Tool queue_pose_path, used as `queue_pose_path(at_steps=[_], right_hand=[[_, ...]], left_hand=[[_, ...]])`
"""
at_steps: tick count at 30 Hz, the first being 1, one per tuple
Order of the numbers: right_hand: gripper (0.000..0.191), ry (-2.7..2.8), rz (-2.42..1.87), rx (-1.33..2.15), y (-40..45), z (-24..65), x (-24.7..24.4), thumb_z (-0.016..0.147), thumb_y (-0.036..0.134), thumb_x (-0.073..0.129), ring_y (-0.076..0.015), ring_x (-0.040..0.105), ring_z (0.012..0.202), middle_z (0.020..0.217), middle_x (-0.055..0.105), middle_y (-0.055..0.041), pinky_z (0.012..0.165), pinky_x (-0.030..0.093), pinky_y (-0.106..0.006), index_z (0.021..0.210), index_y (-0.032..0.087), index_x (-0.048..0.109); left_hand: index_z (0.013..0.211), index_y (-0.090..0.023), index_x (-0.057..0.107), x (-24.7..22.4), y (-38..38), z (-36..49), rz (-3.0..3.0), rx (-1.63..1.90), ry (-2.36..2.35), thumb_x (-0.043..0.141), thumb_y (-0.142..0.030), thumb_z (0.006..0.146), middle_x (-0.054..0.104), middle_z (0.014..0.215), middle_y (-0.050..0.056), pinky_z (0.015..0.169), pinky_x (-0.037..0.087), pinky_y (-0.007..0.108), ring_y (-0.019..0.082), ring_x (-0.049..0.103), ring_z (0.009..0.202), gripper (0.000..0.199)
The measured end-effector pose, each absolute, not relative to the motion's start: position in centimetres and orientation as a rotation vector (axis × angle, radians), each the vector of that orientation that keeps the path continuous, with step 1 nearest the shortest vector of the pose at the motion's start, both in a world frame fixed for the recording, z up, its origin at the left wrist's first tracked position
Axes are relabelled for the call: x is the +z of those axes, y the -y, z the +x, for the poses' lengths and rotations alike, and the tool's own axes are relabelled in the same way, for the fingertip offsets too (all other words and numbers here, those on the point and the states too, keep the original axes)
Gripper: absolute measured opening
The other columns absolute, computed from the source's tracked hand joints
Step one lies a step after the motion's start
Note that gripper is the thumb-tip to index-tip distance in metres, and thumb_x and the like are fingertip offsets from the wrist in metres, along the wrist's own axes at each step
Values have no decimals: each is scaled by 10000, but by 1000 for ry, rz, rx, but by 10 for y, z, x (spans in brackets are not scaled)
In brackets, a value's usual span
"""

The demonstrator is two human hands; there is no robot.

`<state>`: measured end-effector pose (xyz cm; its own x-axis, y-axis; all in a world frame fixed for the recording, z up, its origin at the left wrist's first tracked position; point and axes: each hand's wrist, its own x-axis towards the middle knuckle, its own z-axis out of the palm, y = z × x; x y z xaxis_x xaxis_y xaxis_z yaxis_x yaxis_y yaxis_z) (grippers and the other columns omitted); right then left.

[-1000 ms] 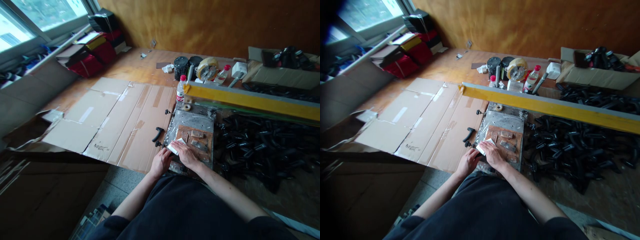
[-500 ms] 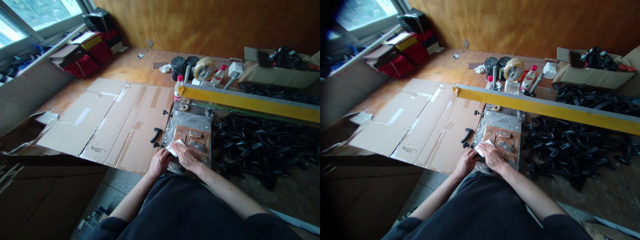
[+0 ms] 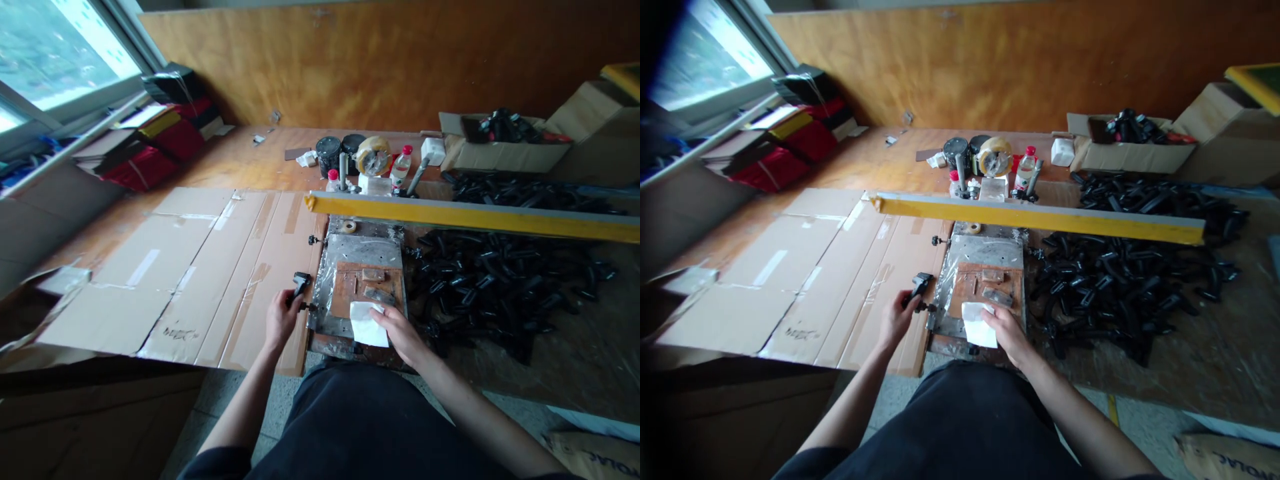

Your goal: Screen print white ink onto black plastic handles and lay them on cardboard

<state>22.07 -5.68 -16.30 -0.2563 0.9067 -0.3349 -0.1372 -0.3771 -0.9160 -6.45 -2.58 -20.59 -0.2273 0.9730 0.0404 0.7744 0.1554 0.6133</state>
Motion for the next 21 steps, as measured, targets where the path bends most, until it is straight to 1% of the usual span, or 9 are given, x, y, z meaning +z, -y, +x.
queue_pose_path(at_steps=[1,3,7,9,11,13,15,18,21], right_hand=[[352,849,-1189,1771,58,222,-162,798,433,655,-240,699,818,892,740,-72,735,556,-352,1024,167,696],[341,611,-1167,1793,61,225,-161,733,402,730,-250,703,813,843,741,-75,740,560,-356,970,159,699],[279,396,-1161,1774,67,233,-159,661,301,791,-260,704,857,844,746,-73,774,564,-359,884,162,699],[272,353,-1162,1767,69,238,-159,639,273,804,-263,703,873,854,749,-73,782,565,-357,863,160,701],[269,340,-1163,1755,71,243,-159,644,271,803,-261,706,869,859,750,-71,780,568,-355,868,159,705],[277,339,-1162,1735,72,249,-159,664,277,795,-252,710,847,867,752,-67,769,571,-346,900,160,710],[295,337,-1161,1707,73,257,-159,677,278,789,-246,712,836,883,752,-66,762,573,-337,936,160,713],[315,303,-1178,1638,75,274,-157,670,260,795,-249,710,860,903,752,-67,771,577,-333,956,157,714],[304,256,-1210,1542,79,296,-151,666,235,796,-249,706,893,924,751,-63,788,583,-331,951,166,714]], left_hand=[[1010,-194,609,-209,15,-73,1609,684,-2149,492,-444,876,677,969,68,814,486,317,213,639,933,306],[1004,-188,604,-219,-4,-85,1530,524,-2226,498,-457,860,686,991,84,799,482,321,229,642,954,323],[938,-172,609,-239,-24,-92,1514,374,-2230,650,-518,719,689,985,123,767,476,342,278,641,964,412],[905,-184,612,-242,-28,-92,1507,348,-2228,710,-490,648,695,925,106,755,471,341,283,646,940,411],[829,-197,616,-238,-31,-94,1488,351,-2217,732,-441,608,688,804,70,728,467,334,279,655,881,349],[763,-195,615,-227,-31,-96,1449,389,-2208,705,-421,619,652,680,43,684,464,327,269,655,800,282],[778,-178,623,-212,-29,-96,1401,467,-2185,645,-448,670,623,626,31,627,465,314,244,646,717,291],[896,-156,631,-186,-20,-79,1373,610,-2062,565,-517,737,644,689,22,563,473,264,174,627,638,399],[897,-147,637,-162,-11,-35,1366,682,-1756,612,-520,719,627,669,0,476,439,216,113,568,527,414]])
